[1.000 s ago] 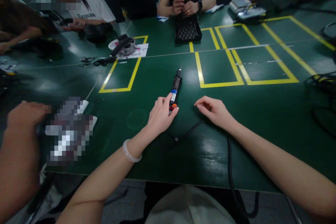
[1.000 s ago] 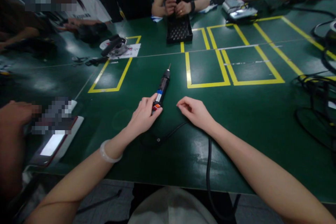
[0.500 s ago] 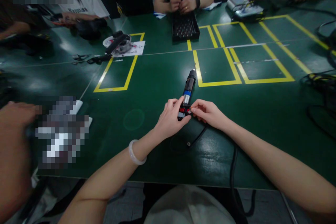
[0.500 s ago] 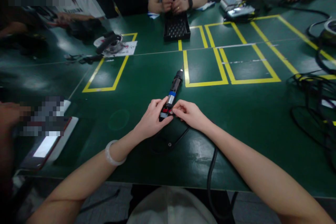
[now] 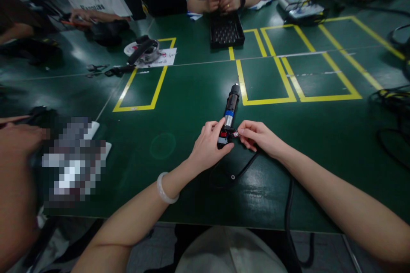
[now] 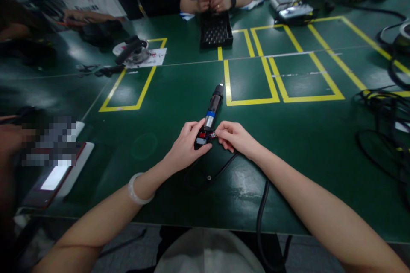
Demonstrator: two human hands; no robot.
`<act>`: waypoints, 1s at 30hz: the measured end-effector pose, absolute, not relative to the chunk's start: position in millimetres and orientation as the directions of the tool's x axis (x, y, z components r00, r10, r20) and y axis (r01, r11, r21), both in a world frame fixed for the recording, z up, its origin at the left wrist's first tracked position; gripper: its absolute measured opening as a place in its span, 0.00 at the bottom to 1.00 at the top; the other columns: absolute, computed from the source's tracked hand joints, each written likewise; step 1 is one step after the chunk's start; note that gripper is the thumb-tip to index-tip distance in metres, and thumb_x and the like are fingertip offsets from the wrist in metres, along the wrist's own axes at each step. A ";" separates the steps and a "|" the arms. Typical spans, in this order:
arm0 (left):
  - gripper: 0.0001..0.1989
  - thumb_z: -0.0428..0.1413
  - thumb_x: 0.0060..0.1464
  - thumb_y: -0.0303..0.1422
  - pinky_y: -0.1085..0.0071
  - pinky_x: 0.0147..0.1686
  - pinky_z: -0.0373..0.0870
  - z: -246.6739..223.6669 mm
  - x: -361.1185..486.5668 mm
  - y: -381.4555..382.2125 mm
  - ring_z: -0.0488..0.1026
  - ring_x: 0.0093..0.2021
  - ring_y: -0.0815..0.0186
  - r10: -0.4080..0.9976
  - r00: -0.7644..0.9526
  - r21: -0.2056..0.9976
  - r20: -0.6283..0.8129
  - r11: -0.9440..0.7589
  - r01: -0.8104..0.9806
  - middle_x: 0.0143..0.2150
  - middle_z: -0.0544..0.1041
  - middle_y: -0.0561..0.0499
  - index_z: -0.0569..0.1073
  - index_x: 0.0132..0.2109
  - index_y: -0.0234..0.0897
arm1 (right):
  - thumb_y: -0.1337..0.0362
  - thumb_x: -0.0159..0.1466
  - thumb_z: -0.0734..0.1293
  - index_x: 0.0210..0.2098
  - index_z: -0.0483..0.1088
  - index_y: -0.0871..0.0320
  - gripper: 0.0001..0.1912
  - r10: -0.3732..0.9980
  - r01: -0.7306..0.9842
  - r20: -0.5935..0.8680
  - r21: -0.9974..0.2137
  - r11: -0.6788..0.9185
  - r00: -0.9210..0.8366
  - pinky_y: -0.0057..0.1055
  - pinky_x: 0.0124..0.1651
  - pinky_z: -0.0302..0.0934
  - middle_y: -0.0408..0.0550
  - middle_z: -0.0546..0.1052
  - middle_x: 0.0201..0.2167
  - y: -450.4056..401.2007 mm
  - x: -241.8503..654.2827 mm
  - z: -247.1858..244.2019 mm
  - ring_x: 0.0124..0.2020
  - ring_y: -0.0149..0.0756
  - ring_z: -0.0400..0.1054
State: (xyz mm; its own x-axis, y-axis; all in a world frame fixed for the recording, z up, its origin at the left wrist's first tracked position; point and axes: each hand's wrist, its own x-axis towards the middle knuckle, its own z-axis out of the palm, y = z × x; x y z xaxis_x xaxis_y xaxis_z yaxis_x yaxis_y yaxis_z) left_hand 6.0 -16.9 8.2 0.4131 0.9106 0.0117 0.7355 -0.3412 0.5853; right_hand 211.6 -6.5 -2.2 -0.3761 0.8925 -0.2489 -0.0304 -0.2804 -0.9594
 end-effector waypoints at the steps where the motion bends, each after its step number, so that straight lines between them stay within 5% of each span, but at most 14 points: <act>1: 0.38 0.57 0.57 0.43 0.55 0.60 0.63 8.5 5.9 -17.0 0.63 0.59 0.52 0.910 0.414 0.584 0.011 -0.342 0.736 0.58 0.63 0.39 0.56 0.70 0.36 | 0.53 0.60 0.70 0.31 0.66 0.58 0.16 0.895 -0.041 -0.243 -0.960 -0.278 -0.373 0.20 0.13 0.52 0.39 0.71 0.20 -6.3 211.5 -2.4 0.15 0.24 0.60; 10: 0.38 0.57 0.57 0.44 0.54 0.59 0.64 8.8 5.1 -16.4 0.64 0.59 0.52 0.909 0.416 0.582 0.013 -0.346 0.736 0.58 0.63 0.40 0.57 0.70 0.38 | 0.55 0.59 0.73 0.40 0.68 0.59 0.17 0.856 -0.096 -0.153 -0.969 -0.229 -0.494 0.21 0.19 0.65 0.44 0.76 0.30 -5.3 216.6 -2.7 0.24 0.27 0.70; 16: 0.38 0.57 0.56 0.45 0.54 0.59 0.65 8.0 5.0 -16.5 0.64 0.59 0.52 0.911 0.411 0.590 0.026 -0.346 0.729 0.58 0.63 0.41 0.56 0.70 0.41 | 0.55 0.62 0.71 0.36 0.66 0.58 0.15 0.831 -0.015 -0.136 -0.985 -0.171 -0.539 0.20 0.17 0.64 0.38 0.70 0.22 -5.6 216.5 -7.8 0.19 0.24 0.65; 22: 0.38 0.57 0.56 0.45 0.55 0.58 0.65 8.7 5.3 -17.5 0.64 0.58 0.52 0.913 0.407 0.575 0.020 -0.344 0.743 0.58 0.63 0.41 0.57 0.70 0.39 | 0.59 0.62 0.71 0.43 0.63 0.56 0.16 0.856 -0.014 -0.101 -0.992 -0.125 -0.507 0.20 0.16 0.64 0.40 0.69 0.32 -7.7 214.8 -11.0 0.23 0.26 0.69; 30: 0.38 0.56 0.57 0.44 0.55 0.57 0.65 8.6 6.0 -18.3 0.64 0.58 0.52 0.915 0.402 0.556 0.021 -0.345 0.756 0.58 0.63 0.40 0.56 0.70 0.38 | 0.58 0.61 0.72 0.39 0.64 0.58 0.15 0.863 0.057 -0.136 -0.991 -0.124 -0.487 0.20 0.17 0.64 0.38 0.70 0.23 -7.3 214.5 -12.8 0.20 0.25 0.66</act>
